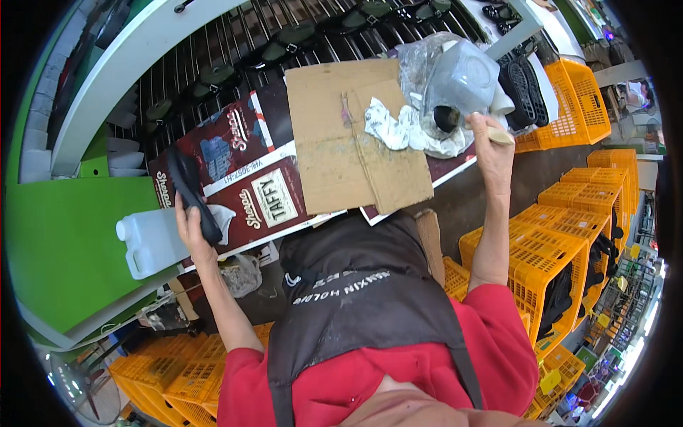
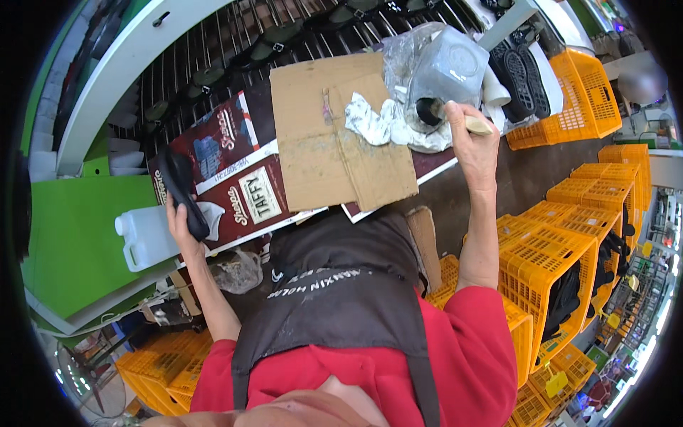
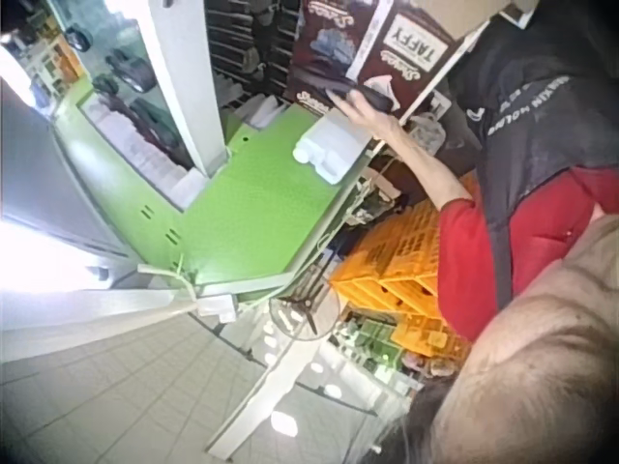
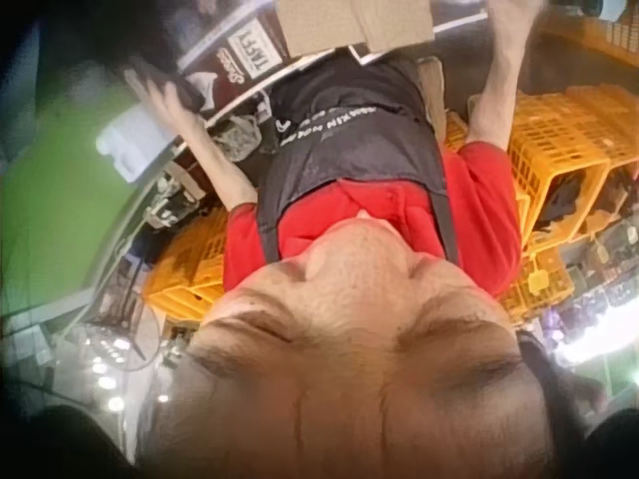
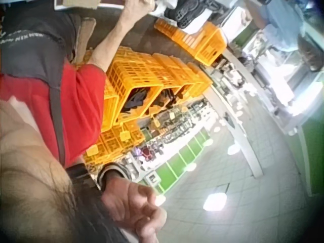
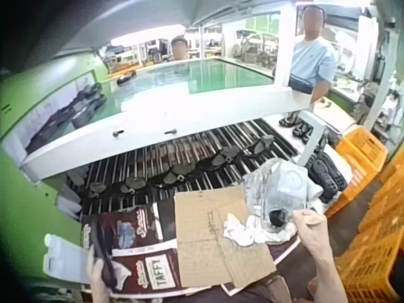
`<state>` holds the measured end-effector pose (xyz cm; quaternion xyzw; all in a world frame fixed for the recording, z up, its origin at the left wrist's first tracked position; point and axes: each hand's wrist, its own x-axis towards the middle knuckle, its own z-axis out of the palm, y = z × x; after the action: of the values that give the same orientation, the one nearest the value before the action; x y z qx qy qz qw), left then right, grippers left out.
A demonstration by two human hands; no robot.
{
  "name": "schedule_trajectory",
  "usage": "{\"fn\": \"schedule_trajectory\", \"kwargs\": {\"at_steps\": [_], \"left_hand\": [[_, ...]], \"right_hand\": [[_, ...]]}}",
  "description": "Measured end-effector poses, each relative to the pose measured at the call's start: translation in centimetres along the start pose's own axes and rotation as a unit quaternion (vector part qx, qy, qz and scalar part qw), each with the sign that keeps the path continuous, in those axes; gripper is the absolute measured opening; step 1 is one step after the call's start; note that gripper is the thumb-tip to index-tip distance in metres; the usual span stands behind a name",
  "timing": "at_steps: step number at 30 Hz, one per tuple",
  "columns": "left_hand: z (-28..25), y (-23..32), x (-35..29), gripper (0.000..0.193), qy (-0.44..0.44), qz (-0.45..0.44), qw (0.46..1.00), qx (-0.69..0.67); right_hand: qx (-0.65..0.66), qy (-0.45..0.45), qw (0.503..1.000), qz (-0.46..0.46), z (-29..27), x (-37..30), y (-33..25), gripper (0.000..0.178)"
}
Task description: The person applies adhesive to shoe soles using a brush, dipping the brush into a container and coating each sole before placing them on the upper conveyor.
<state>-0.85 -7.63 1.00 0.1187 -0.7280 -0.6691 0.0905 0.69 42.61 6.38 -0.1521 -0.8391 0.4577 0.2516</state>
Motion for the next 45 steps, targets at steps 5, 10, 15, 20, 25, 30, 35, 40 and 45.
{"fn": "schedule_trajectory", "kwargs": {"at_steps": [5, 10, 15, 20, 25, 30, 35, 40, 45], "left_hand": [[3.0, 1.3, -1.8, 0.055, -0.1, -0.079, 0.953, -0.276], [5.1, 1.7, -3.0, 0.059, -0.157, -0.075, 0.932, -0.318], [7.5, 1.5, -3.4, 0.07, -0.231, -0.119, 0.884, -0.389], [11.3, 1.6, -4.2, 0.073, -0.296, -0.167, 0.827, -0.448], [14.4, 1.6, -5.3, 0.062, -0.331, -0.202, 0.802, -0.454], [17.5, 1.6, -6.4, 0.063, -0.366, -0.227, 0.783, -0.449], [20.0, 2.1, -6.7, 0.061, -0.417, -0.236, 0.747, -0.461], [21.5, 2.3, -6.8, 0.059, -0.44, -0.257, 0.718, -0.474], [21.9, 2.5, -6.9, 0.057, -0.437, -0.29, 0.733, -0.432]], "right_hand": [[-0.084, -0.005, 0.996, -0.021, 1.0, 0.7, 3.1, 0.03], [-0.101, -0.042, 0.994, -0.026, 1.8, 0.8, 4.6, 0.032], [0.032, 0.008, 0.999, 0.026, 1.6, 0.4, 5.2, 0.028], [0.186, 0.063, 0.972, 0.131, 1.0, -2.4, 6.3, 0.02], [0.189, 0.076, 0.97, 0.135, 1.3, -5.2, 6.7, 0.018], [0.204, 0.111, 0.968, 0.093, 2.0, -6.0, 6.9, 0.02], [0.225, 0.125, 0.96, 0.113, 2.4, -7.6, 7.9, 0.019], [0.229, 0.136, 0.957, 0.112, 1.9, -8.7, 7.9, 0.021], [0.349, 0.174, 0.914, 0.114, 1.2, -9.1, 7.1, 0.019]]}}
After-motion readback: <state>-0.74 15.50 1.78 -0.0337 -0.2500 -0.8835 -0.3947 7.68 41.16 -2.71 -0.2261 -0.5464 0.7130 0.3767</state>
